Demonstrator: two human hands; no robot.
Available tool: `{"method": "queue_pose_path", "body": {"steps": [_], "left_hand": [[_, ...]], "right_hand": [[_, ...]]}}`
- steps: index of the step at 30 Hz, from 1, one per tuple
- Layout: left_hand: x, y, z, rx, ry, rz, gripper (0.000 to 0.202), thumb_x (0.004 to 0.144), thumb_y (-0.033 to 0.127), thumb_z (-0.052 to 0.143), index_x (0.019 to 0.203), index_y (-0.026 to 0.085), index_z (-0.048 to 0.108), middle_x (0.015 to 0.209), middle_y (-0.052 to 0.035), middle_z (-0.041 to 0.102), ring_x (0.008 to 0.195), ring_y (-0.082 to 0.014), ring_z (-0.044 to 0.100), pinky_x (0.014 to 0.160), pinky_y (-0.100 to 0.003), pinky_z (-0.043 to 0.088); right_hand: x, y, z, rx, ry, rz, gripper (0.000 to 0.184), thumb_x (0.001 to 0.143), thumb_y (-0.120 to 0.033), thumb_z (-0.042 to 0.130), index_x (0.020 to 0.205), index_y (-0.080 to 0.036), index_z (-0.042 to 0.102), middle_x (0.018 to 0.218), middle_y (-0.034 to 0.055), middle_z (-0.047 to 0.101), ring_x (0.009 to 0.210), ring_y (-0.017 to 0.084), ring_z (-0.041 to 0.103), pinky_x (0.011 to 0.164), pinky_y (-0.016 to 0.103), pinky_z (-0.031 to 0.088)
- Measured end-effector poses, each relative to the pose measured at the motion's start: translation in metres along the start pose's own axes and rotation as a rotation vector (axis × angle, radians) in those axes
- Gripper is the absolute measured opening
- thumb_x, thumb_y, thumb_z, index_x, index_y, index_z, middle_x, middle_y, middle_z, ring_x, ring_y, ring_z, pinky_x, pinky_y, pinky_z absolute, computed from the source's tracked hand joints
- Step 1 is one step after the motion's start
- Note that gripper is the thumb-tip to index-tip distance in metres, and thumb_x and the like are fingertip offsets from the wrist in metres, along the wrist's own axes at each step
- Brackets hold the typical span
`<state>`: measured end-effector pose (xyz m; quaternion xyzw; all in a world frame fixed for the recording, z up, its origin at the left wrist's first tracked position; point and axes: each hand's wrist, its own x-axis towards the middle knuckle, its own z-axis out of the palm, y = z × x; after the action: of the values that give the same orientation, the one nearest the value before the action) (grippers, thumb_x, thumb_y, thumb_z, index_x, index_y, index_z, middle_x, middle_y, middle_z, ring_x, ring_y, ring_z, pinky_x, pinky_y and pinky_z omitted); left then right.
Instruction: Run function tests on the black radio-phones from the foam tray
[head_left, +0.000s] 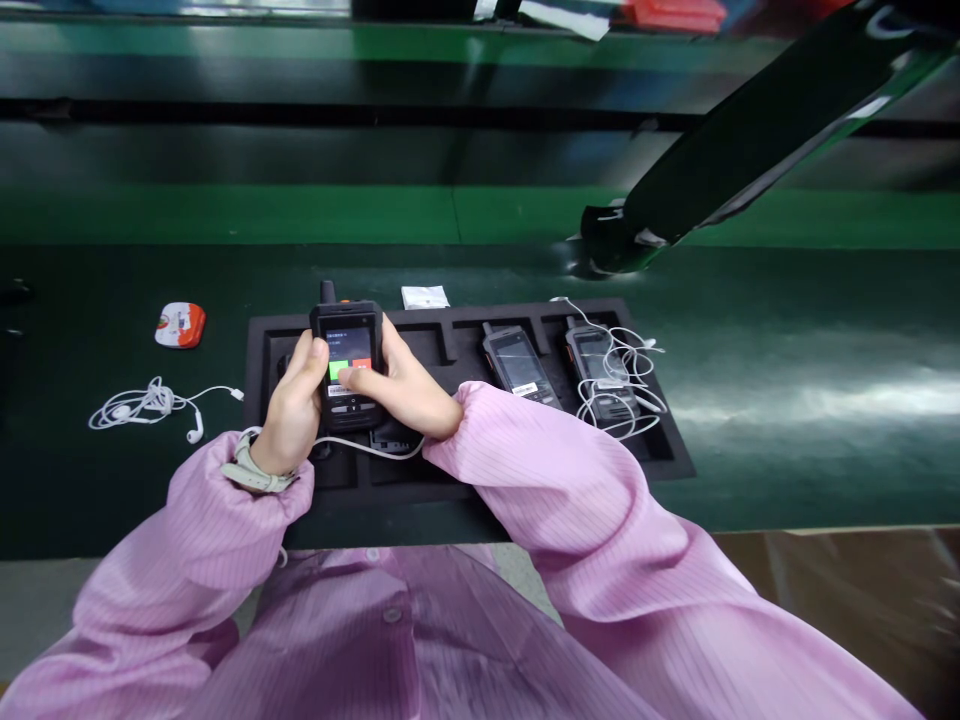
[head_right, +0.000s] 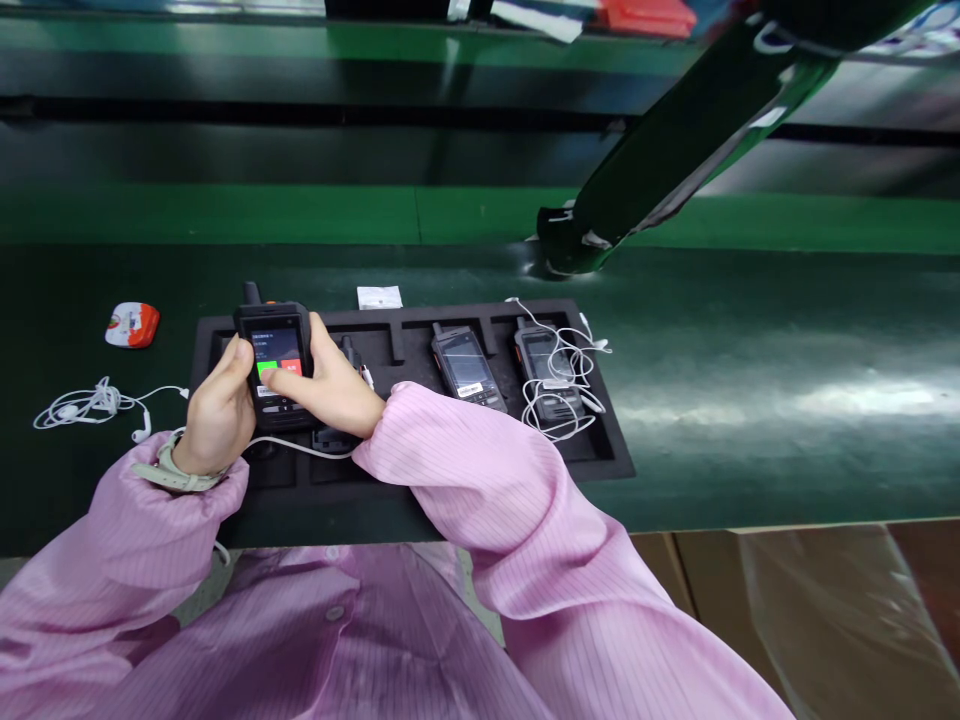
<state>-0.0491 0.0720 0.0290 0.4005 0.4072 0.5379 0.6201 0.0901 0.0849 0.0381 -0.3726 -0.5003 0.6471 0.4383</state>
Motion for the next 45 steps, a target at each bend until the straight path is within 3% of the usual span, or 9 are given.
{"method": "queue_pose_path", "body": {"steps": [4, 12, 21, 30, 37, 45], "left_hand": [[-0.0005, 0.0015, 0.0001, -0.014, -0.007, -0.024, 0.034, 0.098, 0.049, 0.059, 0.114, 0.021, 0.069, 0.115, -0.0078, 0.075, 0.123, -0.0268, 0.067, 0.104, -0.037, 0.055], [-0.0009, 0.0013, -0.0001, -0.059, -0.023, -0.047, 0.033, 0.099, 0.047, 0.059, 0.116, 0.021, 0.069, 0.119, -0.0079, 0.075, 0.121, -0.0265, 0.069, 0.103, -0.037, 0.057], [-0.0008, 0.0028, 0.002, -0.043, -0.013, -0.044, 0.033, 0.098, 0.048, 0.059, 0.115, 0.021, 0.068, 0.117, -0.008, 0.075, 0.123, -0.0266, 0.068, 0.104, -0.037, 0.056], [-0.0003, 0.0014, -0.0002, -0.024, -0.004, -0.026, 0.034, 0.097, 0.049, 0.061, 0.112, 0.02, 0.069, 0.114, -0.0082, 0.075, 0.122, -0.0272, 0.068, 0.104, -0.037, 0.056], [-0.0003, 0.0002, -0.0011, -0.014, 0.001, -0.034, 0.035, 0.097, 0.05, 0.06, 0.113, 0.02, 0.069, 0.115, -0.0089, 0.075, 0.121, -0.0279, 0.069, 0.104, -0.039, 0.056], [-0.0009, 0.0021, 0.0006, -0.008, -0.004, -0.031, 0.035, 0.097, 0.05, 0.059, 0.115, 0.021, 0.069, 0.117, -0.0085, 0.075, 0.122, -0.0278, 0.068, 0.104, -0.039, 0.056]], "right_hand": [[-0.0005, 0.0007, -0.0033, 0.057, -0.02, 0.021, 0.043, 0.081, -0.04, 0.059, 0.12, -0.024, 0.049, 0.129, 0.0037, 0.061, 0.126, 0.024, 0.055, 0.116, 0.037, 0.042], [0.001, 0.0027, -0.0031, 0.054, -0.006, 0.029, 0.043, 0.077, -0.036, 0.06, 0.117, -0.025, 0.049, 0.128, 0.0023, 0.062, 0.124, 0.024, 0.056, 0.114, 0.037, 0.042], [0.0041, 0.0057, -0.0014, 0.063, 0.023, 0.019, 0.035, 0.083, -0.043, 0.058, 0.111, -0.025, 0.05, 0.116, 0.0028, 0.063, 0.119, 0.023, 0.058, 0.112, 0.036, 0.044], [0.0031, 0.0045, -0.0025, -0.02, 0.014, 0.003, 0.04, 0.078, -0.038, 0.06, 0.114, -0.026, 0.049, 0.113, 0.003, 0.062, 0.119, 0.023, 0.056, 0.112, 0.037, 0.045], [0.0017, 0.001, -0.0008, 0.037, -0.002, 0.02, 0.054, 0.078, -0.04, 0.061, 0.129, -0.025, 0.048, 0.129, 0.0023, 0.063, 0.129, 0.023, 0.055, 0.114, 0.035, 0.045], [0.0009, 0.0069, -0.0037, 0.097, -0.019, 0.013, 0.044, 0.085, -0.045, 0.058, 0.123, -0.025, 0.05, 0.134, 0.0026, 0.062, 0.13, 0.024, 0.056, 0.118, 0.038, 0.042]]}}
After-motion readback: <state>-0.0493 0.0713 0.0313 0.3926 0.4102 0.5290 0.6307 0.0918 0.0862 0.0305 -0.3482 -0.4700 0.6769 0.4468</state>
